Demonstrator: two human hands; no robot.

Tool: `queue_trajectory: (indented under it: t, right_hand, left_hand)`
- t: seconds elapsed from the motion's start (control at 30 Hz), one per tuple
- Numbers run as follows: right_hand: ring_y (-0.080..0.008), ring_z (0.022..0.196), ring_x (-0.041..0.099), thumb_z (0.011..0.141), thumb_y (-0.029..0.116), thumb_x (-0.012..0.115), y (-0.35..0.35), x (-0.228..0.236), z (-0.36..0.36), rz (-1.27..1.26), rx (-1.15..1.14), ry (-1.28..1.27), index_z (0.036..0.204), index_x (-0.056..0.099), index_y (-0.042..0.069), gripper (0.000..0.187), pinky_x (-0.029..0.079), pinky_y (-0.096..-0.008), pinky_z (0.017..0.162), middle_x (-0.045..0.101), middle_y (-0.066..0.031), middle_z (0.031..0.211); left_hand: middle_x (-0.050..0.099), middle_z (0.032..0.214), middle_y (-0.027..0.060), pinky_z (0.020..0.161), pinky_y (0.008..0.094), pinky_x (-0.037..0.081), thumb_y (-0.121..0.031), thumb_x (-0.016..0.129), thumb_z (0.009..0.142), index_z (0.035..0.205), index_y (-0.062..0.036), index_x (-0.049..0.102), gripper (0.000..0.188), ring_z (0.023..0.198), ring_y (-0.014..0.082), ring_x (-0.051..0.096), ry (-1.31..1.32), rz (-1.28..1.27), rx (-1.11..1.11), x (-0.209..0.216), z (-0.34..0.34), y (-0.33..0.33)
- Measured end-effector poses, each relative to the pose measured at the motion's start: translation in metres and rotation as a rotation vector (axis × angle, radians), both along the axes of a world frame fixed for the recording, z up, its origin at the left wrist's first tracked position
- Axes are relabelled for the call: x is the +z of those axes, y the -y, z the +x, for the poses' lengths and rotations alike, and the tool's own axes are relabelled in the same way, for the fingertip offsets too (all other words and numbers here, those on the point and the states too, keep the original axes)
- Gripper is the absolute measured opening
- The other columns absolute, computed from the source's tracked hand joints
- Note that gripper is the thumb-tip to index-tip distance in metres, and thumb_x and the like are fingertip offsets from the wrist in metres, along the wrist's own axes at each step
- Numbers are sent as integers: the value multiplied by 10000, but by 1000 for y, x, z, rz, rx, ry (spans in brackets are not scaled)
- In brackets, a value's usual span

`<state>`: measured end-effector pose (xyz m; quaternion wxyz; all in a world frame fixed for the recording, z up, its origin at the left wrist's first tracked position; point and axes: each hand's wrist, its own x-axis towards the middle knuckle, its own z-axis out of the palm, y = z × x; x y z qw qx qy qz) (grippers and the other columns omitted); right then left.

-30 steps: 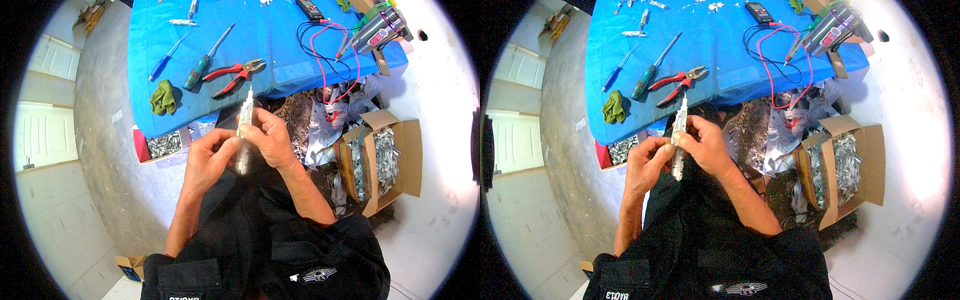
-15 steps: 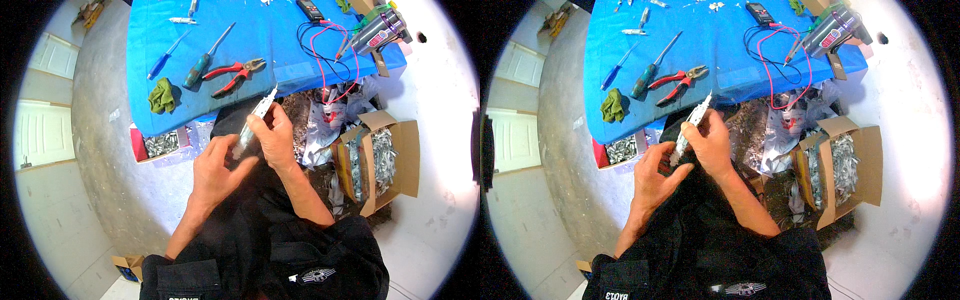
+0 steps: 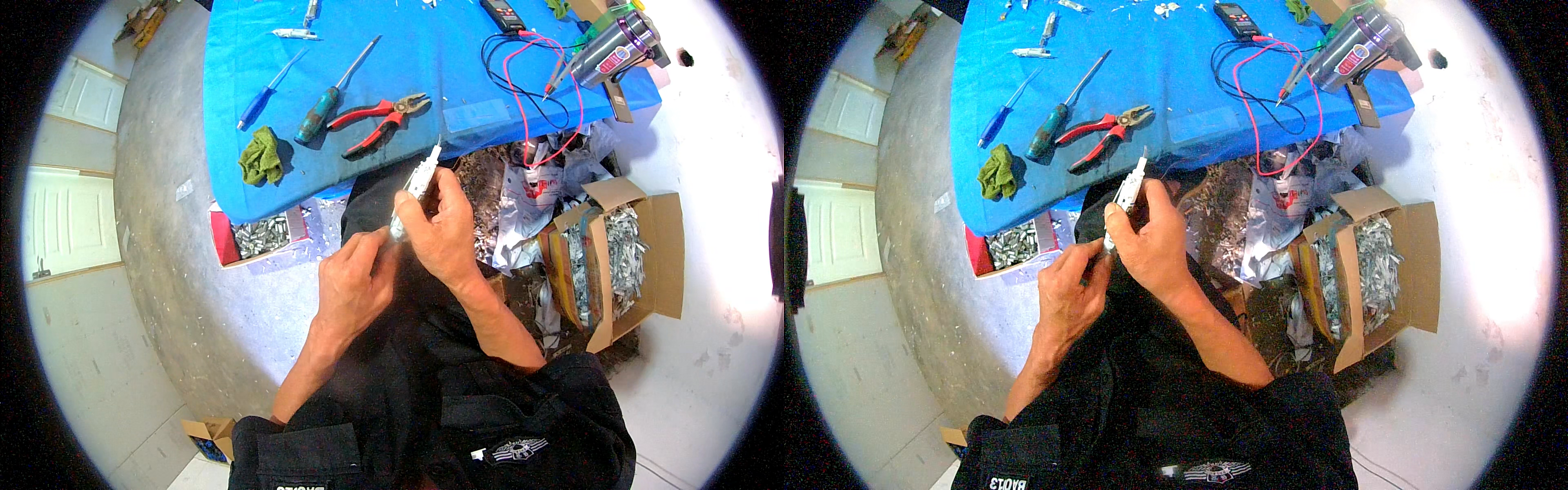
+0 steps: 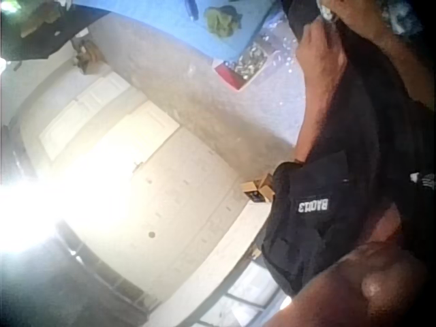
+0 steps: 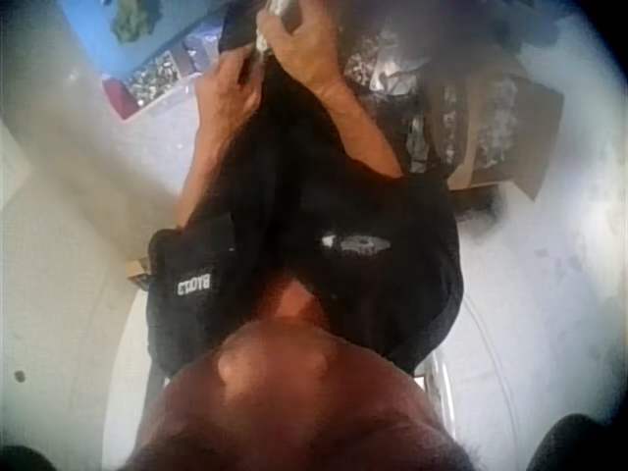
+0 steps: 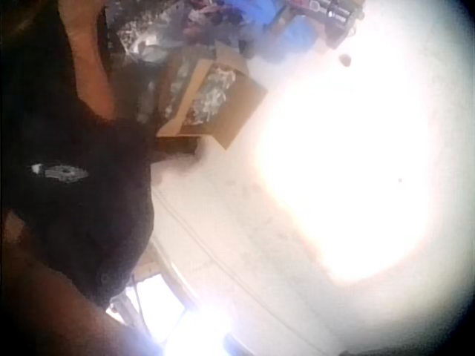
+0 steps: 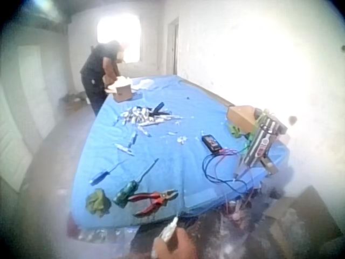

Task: The person disassembles metal components using pliers and a screwdriver, removing small parts and placing them on a blue table.

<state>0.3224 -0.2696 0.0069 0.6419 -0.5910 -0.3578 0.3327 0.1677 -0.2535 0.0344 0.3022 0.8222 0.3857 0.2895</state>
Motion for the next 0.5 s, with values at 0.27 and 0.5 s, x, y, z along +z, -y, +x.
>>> queue_trajectory:
  t: [0.27, 0.5]
  right_hand:
    - [-108, 736, 592, 938, 150, 735, 0, -2, -3, -24, -21, -28, 1009, 584, 15, 214, 504, -330, 646, 653, -58, 829]
    - [-102, 725, 587, 935, 145, 741, -1, -3, -3, -35, -23, 1, 1004, 584, 16, 215, 498, -319, 633, 644, -41, 827]
  left_hand:
    - [708, 886, 191, 612, 436, 559, -12, 705, 914, 1107, 7, 695, 194, 735, 381, 708, 42, 24, 16, -9, 2, 3]
    - [718, 881, 201, 614, 422, 552, -5, 690, 930, 1111, 12, 712, 183, 739, 379, 713, 80, -57, 38, -10, 0, 3]
